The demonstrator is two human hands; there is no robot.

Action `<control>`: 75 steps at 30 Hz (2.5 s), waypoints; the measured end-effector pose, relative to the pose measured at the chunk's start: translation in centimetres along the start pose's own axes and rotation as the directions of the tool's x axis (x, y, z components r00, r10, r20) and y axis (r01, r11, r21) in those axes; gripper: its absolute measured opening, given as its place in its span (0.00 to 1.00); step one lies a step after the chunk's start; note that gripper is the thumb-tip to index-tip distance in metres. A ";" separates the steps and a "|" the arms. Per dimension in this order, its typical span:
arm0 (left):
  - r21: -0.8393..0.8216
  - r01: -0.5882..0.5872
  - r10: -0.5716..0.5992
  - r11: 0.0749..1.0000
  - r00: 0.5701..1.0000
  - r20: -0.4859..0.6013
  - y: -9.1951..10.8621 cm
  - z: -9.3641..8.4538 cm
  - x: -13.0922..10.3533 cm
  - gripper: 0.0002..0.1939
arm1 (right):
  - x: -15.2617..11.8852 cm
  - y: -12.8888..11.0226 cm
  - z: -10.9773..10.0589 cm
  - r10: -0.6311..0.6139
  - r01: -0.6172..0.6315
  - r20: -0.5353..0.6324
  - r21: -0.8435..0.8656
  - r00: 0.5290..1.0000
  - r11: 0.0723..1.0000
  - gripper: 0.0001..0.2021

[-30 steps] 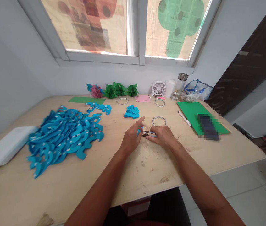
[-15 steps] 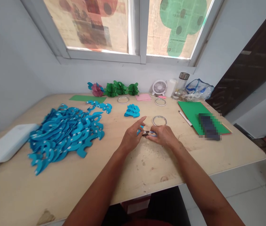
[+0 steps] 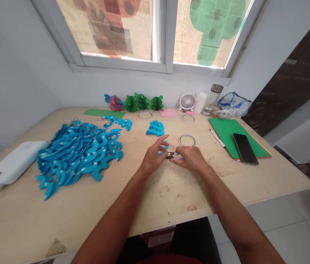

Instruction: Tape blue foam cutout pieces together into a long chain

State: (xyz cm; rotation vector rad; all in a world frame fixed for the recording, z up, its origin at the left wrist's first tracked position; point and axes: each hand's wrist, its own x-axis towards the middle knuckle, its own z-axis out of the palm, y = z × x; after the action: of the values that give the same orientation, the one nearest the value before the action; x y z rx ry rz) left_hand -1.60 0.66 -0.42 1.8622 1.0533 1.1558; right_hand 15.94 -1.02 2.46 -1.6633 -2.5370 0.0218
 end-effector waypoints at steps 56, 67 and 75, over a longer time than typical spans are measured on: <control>0.354 -0.130 0.170 0.926 0.982 -0.084 -0.4 1.7 -0.3 0.30 | 0.0 -0.5 -0.2 0.035 -0.035 -0.007 -0.088 0.999 0.995 0.18; 0.352 -0.124 0.178 0.928 0.976 -0.127 0.0 1.8 -0.4 0.29 | 0.1 -0.7 0.0 0.026 -0.026 -0.009 -0.081 1.000 0.996 0.18; 0.160 -0.055 0.091 0.986 0.970 -0.224 -0.1 0.6 0.1 0.28 | 0.0 -0.2 -0.1 0.054 -0.055 -0.027 -0.036 0.998 0.998 0.18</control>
State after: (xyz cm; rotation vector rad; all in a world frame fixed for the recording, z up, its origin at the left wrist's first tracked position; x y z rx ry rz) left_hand -1.04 0.70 -0.65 1.9317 1.2410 1.3955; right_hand 15.79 -1.10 2.57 -1.7343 -2.4873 -0.0427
